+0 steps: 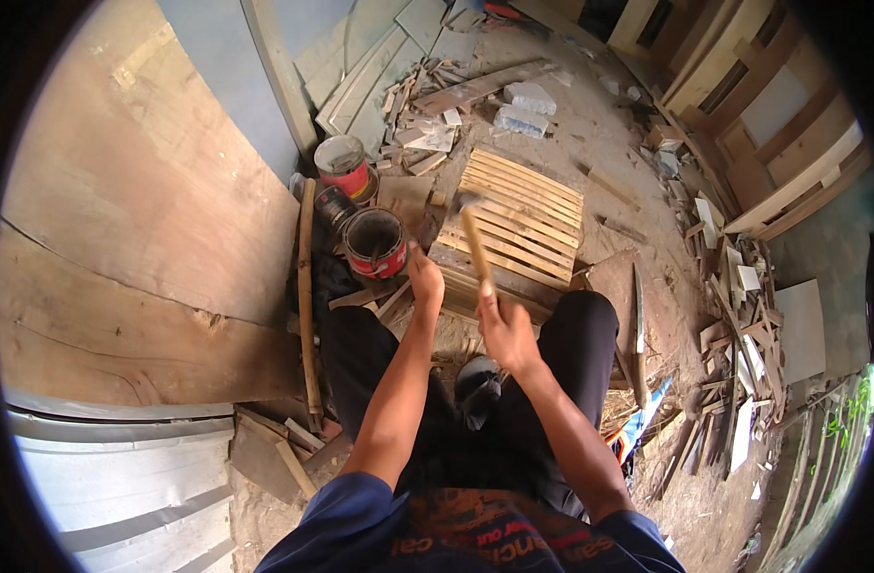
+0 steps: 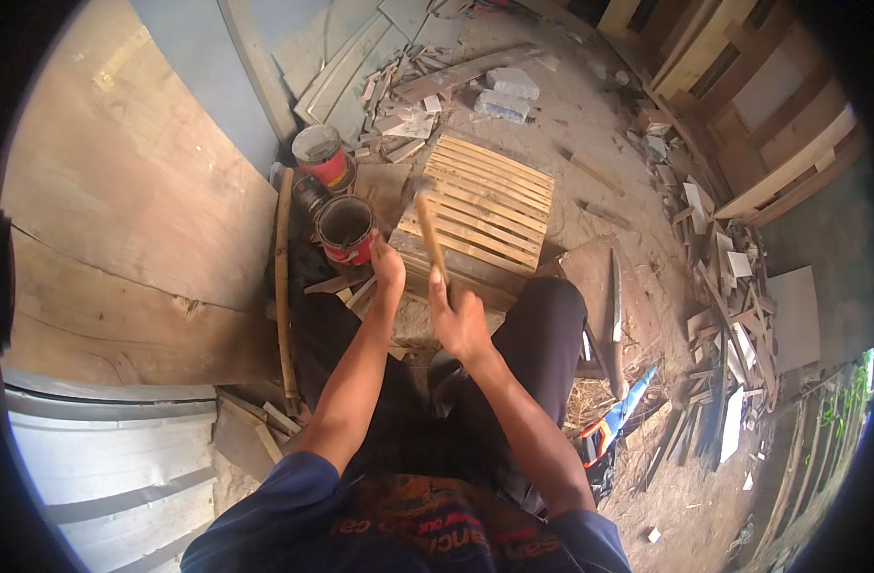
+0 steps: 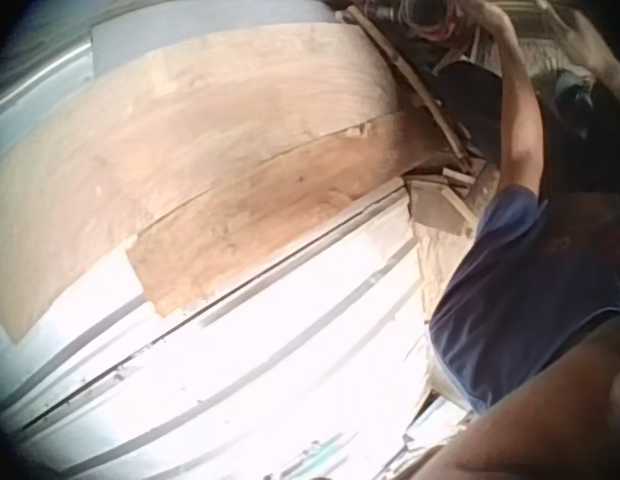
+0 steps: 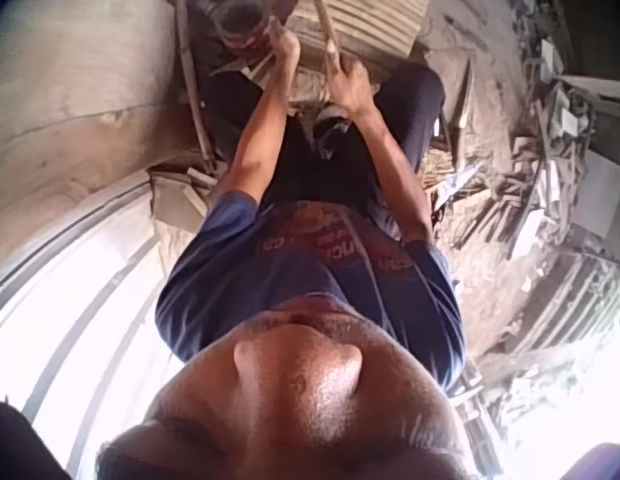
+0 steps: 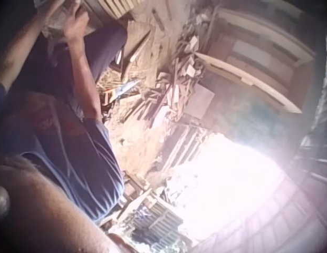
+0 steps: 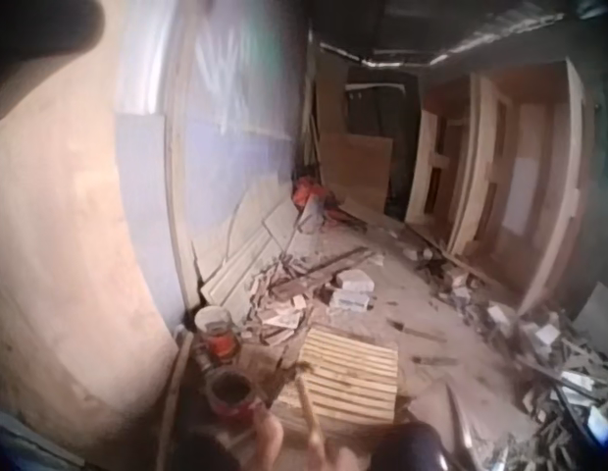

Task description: The person assembles a small wooden crate by hammering nails into slats and frame pieces. They use a hammer and hand saw to cut and fit wood, then secure the structure with nails.

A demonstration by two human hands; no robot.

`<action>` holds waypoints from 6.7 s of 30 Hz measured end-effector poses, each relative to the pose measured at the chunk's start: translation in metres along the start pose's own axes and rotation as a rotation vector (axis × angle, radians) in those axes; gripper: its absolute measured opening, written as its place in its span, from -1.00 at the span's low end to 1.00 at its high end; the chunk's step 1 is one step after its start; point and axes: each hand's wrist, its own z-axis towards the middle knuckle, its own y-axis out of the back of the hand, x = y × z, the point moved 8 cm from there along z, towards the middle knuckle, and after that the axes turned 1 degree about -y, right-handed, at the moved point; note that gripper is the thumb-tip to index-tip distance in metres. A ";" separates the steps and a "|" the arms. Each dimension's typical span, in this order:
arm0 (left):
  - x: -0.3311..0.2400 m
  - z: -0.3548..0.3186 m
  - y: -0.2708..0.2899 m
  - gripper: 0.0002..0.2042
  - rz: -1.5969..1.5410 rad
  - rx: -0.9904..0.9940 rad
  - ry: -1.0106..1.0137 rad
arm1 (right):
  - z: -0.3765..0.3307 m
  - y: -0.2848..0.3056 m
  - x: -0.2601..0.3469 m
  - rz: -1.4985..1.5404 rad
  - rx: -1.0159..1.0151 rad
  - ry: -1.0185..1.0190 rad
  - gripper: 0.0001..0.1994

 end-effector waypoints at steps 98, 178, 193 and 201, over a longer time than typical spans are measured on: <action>-0.035 -0.001 0.011 -0.43 0.039 -0.130 -0.087 | 0.004 0.026 0.053 0.247 -0.126 0.374 -0.47; -0.084 -0.086 -0.231 0.02 1.374 0.800 -0.434 | -0.140 0.177 -0.054 1.184 -0.276 0.124 -0.47; -0.217 0.066 -0.119 -0.34 0.697 0.611 -0.228 | -0.150 0.179 -0.050 1.162 -0.258 0.168 -0.51; -0.203 0.006 -0.082 -0.14 0.474 0.575 -0.154 | -0.149 0.177 -0.052 1.188 -0.291 0.107 -0.50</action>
